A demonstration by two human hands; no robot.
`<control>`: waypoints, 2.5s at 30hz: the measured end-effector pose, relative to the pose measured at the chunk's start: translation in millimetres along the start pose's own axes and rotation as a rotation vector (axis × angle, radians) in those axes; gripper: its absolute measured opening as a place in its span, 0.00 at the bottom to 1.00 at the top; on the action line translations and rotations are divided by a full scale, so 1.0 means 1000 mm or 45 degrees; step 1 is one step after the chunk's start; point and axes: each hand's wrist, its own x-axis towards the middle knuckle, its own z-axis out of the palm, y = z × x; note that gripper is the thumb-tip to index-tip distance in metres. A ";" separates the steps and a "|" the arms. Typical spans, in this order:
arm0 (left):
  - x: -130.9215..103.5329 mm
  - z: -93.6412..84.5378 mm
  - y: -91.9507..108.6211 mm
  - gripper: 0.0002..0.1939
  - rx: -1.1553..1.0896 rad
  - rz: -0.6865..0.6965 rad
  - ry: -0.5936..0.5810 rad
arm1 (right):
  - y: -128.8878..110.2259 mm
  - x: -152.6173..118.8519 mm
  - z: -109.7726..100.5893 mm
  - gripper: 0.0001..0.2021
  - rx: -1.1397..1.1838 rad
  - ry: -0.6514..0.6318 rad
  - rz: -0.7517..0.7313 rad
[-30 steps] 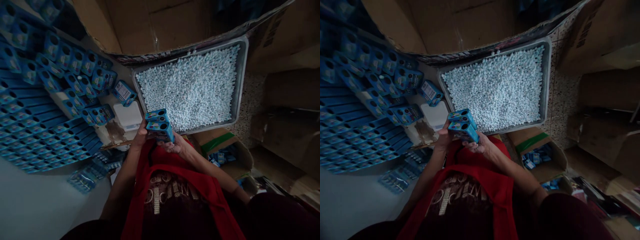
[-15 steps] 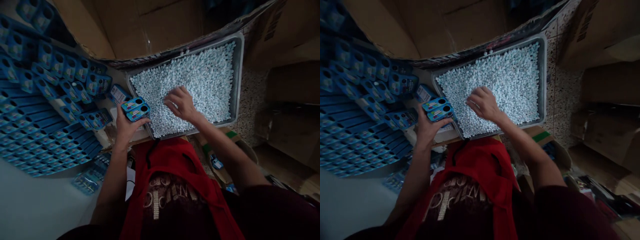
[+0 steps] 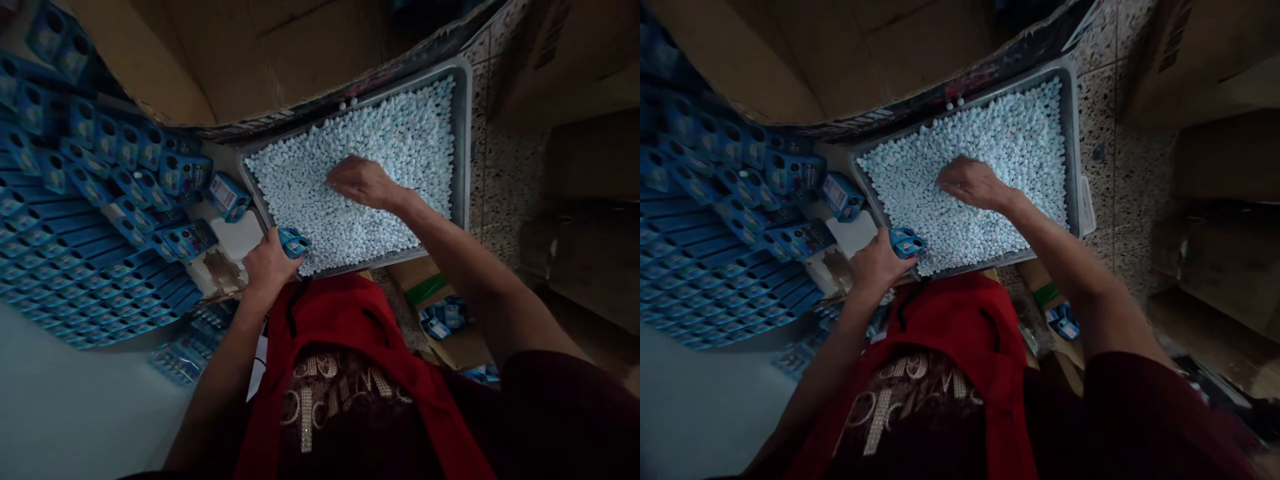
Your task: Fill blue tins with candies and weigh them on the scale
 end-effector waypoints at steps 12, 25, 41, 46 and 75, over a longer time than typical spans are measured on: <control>0.099 0.028 0.060 0.44 -0.370 0.324 0.147 | -0.007 -0.025 0.062 0.35 0.149 0.493 0.153; 0.053 0.034 0.007 0.58 -0.929 0.603 0.321 | -0.076 -0.013 0.076 0.37 1.480 1.019 0.553; 0.065 0.041 0.020 0.51 -1.028 0.754 0.437 | -0.141 0.007 0.046 0.35 1.024 0.921 0.355; 0.070 0.049 0.022 0.51 -1.126 0.873 0.432 | -0.142 0.004 0.044 0.33 1.047 0.791 0.379; 0.128 -0.072 0.081 0.48 0.336 0.404 0.170 | 0.026 -0.016 0.026 0.39 -0.307 0.657 0.535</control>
